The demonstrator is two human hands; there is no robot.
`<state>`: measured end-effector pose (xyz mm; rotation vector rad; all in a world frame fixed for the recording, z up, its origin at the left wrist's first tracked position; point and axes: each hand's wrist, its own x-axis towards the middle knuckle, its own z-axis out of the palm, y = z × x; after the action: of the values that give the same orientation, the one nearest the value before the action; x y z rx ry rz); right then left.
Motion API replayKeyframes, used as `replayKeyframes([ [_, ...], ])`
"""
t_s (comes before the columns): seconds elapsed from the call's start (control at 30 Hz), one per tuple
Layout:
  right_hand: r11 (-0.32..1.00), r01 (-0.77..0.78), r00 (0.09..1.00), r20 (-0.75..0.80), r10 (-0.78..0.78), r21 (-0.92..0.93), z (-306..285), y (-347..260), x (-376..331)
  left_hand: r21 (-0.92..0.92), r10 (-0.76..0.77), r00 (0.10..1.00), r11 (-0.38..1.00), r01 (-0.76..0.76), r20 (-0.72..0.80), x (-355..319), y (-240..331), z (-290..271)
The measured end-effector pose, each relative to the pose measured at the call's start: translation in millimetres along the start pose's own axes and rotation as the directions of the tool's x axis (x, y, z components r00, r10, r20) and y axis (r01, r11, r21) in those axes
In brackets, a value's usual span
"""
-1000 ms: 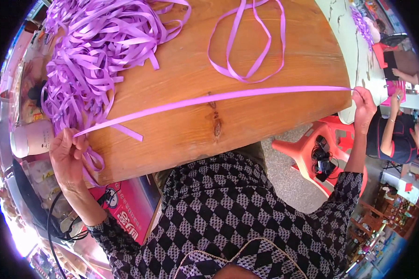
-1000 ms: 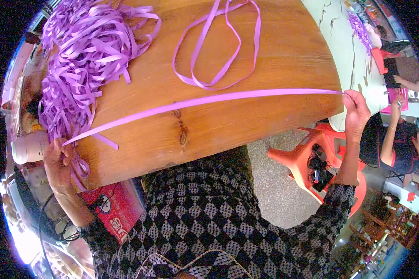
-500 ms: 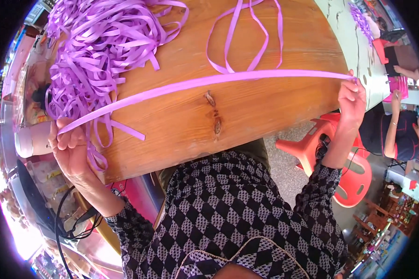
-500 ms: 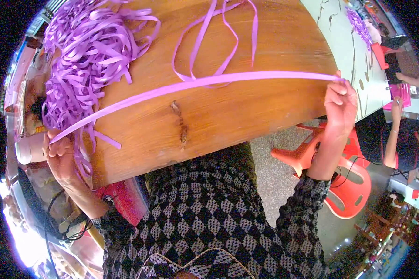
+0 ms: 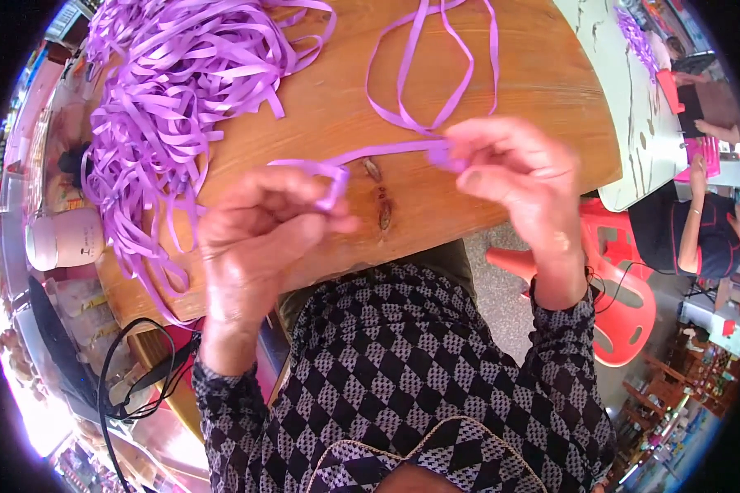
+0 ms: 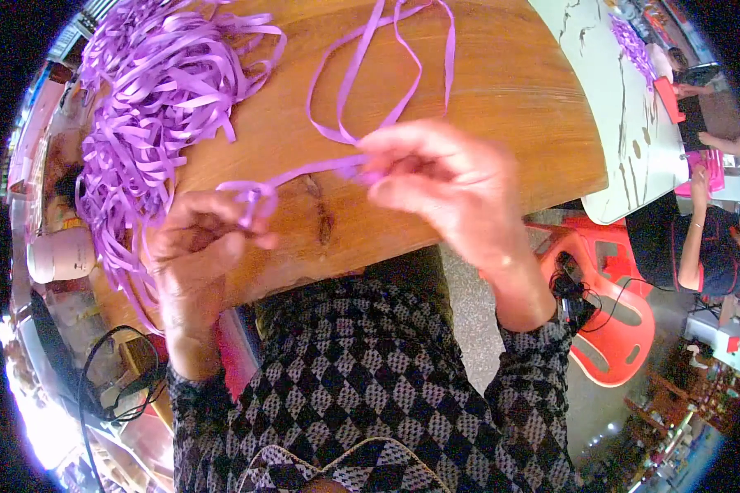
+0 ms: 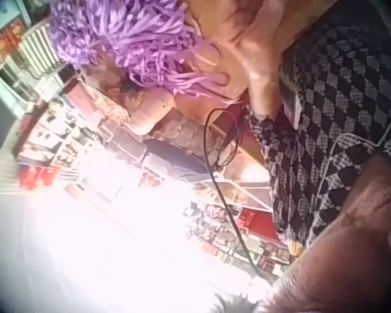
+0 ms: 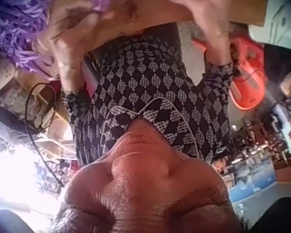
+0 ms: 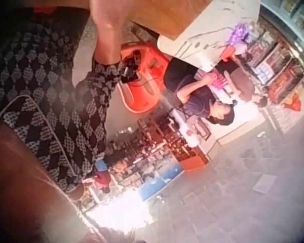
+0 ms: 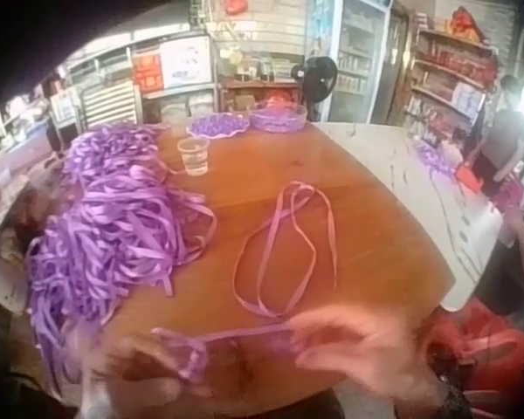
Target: The person pulls a purple ribbon from a pile and ties a series of knots along its length by hand before setting it aside and starting another.
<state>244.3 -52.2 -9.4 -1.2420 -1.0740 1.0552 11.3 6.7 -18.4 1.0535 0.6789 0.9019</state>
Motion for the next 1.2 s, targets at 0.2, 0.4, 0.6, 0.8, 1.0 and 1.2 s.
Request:
replayKeyframes([
  [0.2, 0.963, 0.187, 0.968, 0.206, -0.147, -0.196, 27, 19, 3, -0.020, -0.096, 0.995, 0.995, 0.097, 0.040, 1, -14, 9],
  [0.4, 0.921, 0.320, 0.930, 0.258, -0.260, -0.223, 32, 25, 6, 0.102, -0.144, 0.990, 0.985, 0.142, 0.014, 0, -16, -4],
  [0.6, 0.837, 0.459, 0.877, 0.300, -0.375, -0.299, 34, 28, 9, -0.002, -0.098, 0.995, 0.995, 0.098, -0.011, -5, -15, 11],
  [0.8, 0.995, 0.094, 0.977, 0.189, -0.100, 0.039, 51, 25, -3, -0.075, -0.033, 0.998, 0.997, 0.036, 0.044, -6, -27, 15],
  [1.0, 0.977, 0.214, 0.959, 0.192, -0.207, -0.016, 54, 37, 0, -0.034, -0.115, 0.993, 0.993, 0.115, -0.002, -1, -25, 13],
  [1.2, 0.996, 0.059, 0.986, 0.153, -0.068, 0.060, 53, 31, -2, 0.081, -0.099, 0.995, 0.992, 0.099, -0.001, -6, -19, 8],
])
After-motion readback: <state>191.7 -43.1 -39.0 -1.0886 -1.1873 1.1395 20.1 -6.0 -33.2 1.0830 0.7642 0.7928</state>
